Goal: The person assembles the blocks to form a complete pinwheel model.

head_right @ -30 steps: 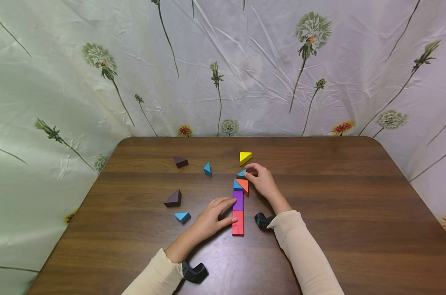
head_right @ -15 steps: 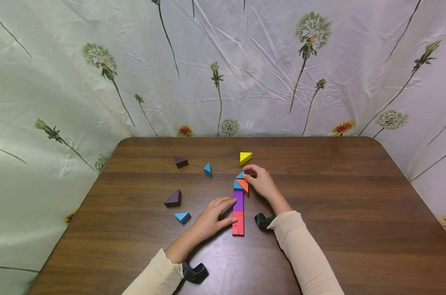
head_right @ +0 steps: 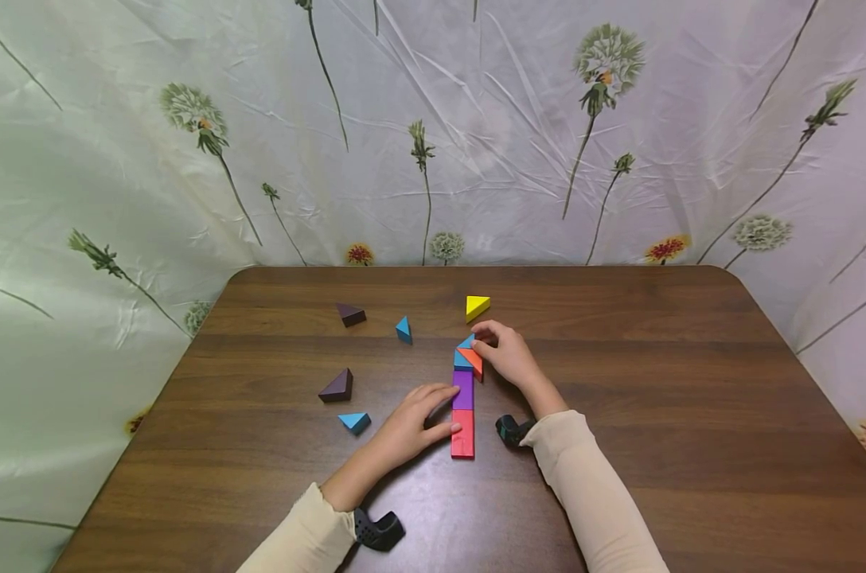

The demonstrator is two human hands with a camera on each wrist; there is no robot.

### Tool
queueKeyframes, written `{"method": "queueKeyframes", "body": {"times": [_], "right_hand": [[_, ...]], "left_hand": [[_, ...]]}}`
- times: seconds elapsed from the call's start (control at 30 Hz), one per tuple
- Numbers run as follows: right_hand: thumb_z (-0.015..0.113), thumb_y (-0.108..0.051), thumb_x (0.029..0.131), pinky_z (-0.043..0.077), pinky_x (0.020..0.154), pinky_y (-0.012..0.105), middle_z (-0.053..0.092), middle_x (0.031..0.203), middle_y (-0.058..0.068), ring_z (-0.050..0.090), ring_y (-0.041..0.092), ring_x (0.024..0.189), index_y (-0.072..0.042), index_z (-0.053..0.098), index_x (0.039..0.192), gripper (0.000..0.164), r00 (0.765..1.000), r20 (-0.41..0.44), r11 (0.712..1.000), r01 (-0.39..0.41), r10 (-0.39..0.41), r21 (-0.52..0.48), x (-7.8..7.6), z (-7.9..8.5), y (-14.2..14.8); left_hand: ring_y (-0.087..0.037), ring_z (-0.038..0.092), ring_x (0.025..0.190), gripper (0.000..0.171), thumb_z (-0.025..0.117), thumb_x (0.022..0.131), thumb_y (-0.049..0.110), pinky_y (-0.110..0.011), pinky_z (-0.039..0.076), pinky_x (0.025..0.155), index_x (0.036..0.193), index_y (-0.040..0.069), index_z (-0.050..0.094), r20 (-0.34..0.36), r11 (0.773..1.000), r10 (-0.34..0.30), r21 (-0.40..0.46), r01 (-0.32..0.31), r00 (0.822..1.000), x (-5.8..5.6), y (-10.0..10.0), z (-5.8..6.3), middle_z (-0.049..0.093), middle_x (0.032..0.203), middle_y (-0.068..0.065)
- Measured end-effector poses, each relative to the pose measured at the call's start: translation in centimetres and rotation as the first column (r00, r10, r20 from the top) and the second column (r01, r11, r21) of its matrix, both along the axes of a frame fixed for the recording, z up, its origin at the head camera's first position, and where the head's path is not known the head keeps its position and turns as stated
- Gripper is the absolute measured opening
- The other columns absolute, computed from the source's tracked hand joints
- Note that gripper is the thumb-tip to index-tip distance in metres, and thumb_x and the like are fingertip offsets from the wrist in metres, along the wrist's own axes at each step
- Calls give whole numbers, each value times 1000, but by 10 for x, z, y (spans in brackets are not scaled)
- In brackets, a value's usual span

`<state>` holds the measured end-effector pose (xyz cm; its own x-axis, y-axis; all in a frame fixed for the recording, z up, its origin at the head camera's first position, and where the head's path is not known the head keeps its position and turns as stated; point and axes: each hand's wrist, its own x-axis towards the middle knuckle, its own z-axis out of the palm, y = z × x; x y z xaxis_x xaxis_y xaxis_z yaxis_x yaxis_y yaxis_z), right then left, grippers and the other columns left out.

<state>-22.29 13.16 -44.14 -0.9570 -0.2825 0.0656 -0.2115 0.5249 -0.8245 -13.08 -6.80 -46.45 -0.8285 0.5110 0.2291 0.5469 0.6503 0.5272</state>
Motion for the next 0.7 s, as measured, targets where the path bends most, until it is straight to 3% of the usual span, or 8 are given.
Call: {"method": "queueKeyframes", "body": {"times": [0.37, 0.7], "right_hand": [[60, -28, 87, 34, 93, 49, 44, 124, 20, 41, 36, 114, 1, 41, 127, 52, 996, -42, 997, 74, -74, -11, -15, 11, 4], [66, -29, 82, 31, 97, 49, 36, 130, 19, 34, 34, 121, 0, 35, 130, 64, 991, -78, 991, 113, -108, 73, -35, 18, -2]], "left_hand": [[-20, 43, 116, 52, 58, 85, 41, -33, 35, 97, 128, 11, 51, -7, 1000, 0, 5, 0, 1000, 0, 0, -2, 52, 121, -3], [-21, 42, 116, 52, 58, 85, 41, -34, 35, 96, 128, 11, 51, -5, 1000, -6, 17, 6, 1000, 0, -1, -1, 51, 122, -4]]}}
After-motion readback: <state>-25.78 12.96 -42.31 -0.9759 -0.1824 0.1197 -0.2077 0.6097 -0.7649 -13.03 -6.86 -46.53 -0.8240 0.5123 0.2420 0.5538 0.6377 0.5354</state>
